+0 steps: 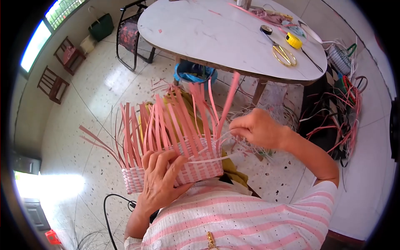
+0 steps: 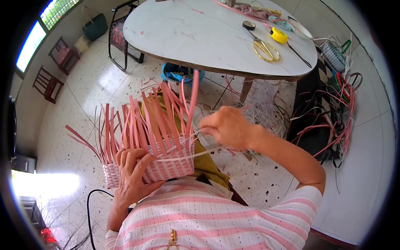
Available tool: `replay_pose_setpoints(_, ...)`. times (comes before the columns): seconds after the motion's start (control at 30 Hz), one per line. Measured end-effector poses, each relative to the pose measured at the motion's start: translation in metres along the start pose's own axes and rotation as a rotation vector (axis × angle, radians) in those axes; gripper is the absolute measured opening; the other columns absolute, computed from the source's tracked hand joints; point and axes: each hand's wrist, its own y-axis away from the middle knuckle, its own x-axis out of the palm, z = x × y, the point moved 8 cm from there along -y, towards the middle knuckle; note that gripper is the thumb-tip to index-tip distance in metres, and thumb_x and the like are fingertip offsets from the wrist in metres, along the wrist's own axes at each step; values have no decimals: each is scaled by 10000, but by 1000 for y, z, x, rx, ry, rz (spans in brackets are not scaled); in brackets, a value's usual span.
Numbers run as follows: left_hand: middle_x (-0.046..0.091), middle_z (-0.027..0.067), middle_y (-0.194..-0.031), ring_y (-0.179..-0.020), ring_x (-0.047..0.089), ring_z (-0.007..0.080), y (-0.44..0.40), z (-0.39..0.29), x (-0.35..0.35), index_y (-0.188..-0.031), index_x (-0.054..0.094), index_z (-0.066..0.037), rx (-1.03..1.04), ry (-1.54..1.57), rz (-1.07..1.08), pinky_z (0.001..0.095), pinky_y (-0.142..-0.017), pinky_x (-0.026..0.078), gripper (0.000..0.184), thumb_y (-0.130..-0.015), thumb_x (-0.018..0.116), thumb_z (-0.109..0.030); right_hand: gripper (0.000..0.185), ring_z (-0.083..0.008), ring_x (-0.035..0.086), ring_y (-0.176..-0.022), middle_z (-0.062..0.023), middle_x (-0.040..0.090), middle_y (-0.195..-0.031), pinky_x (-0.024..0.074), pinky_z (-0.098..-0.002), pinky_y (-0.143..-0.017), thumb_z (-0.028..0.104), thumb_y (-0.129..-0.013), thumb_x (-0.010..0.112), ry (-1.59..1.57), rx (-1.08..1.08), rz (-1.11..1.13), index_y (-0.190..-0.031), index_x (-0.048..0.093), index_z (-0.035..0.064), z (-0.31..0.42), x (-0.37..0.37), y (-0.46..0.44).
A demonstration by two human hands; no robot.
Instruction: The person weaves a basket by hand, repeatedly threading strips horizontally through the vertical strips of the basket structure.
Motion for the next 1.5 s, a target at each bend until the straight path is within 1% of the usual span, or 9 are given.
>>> replay_pose_setpoints(0.13,547,99,-1216,-1132,522,325,2,0,1,-1309,591,-105,0,5,8,523,-1015,339,806,-587,926,-236,95,-184,686,-607,-89,740,-843,520,-326,-588,102,-922,683,-31,209,286,-960,733,31,-31,12,-10)
replay_pose_setpoints(0.2,549,99,-1215,-1140,524,324,2,0,2,-1300,597,-101,-3,22,18,522,-1023,342,793,-590,923,-234,151,-113,688,-646,-77,752,-885,538,-298,-601,136,-972,670,-381,279,501,-1030,744,18,-57,44,-12)
replay_pose_setpoints(0.33,552,99,-1211,-1138,528,316,2,1,-1,-1277,611,-98,-27,3,-11,510,-1026,345,764,-590,919,-230,189,-98,688,-714,-50,747,-900,565,-285,-644,154,-1001,664,-623,200,483,-1086,753,10,-113,113,-18)
replay_pose_setpoints(0.53,547,81,-1172,-1101,512,300,-1,4,0,-1205,632,-114,0,-26,-44,492,-1001,334,765,-540,973,-277,210,-143,694,-832,-63,750,-961,561,-301,-784,179,-963,724,-814,80,139,-1072,763,5,-148,174,-13)
replay_pose_setpoints(0.7,544,83,-1172,-1103,507,307,-3,5,-3,-1211,632,-112,-19,-28,-52,487,-992,339,757,-547,966,-253,364,-277,654,-1087,-162,678,-1198,523,-353,-914,80,-885,745,-40,-67,-81,-1237,677,24,-122,147,-8)
replay_pose_setpoints(0.8,541,84,-1169,-1102,505,310,-4,10,-5,-1221,633,-110,-48,6,-75,485,-989,339,765,-543,963,-241,557,-328,617,-1157,-175,610,-1297,506,-386,-971,78,-830,768,41,-98,-371,-1353,579,52,-71,99,9)
replay_pose_setpoints(1.0,538,86,-1156,-1095,503,308,-9,10,-5,-1252,636,-107,-40,5,-70,470,-975,350,804,-527,962,-228,846,-344,465,-1330,-152,455,-1431,411,-454,-1101,368,-722,921,-397,-211,-204,-1416,526,90,20,57,18)
replay_pose_setpoints(1.1,540,85,-1147,-1093,502,308,-11,10,-6,-1255,639,-105,-31,1,-58,462,-970,355,812,-519,961,-225,954,-345,444,-1323,-149,443,-1409,387,-450,-1111,474,-656,951,-294,-254,-189,-1420,524,93,25,60,12)
replay_pose_setpoints(1.5,547,90,-1190,-1150,495,320,-9,14,-4,-1253,638,-108,-76,61,-30,482,-1030,338,767,-568,956,-244,844,-323,497,-1212,-130,519,-1286,388,-437,-1079,430,-644,964,-273,-270,-212,-1322,609,77,25,63,9)
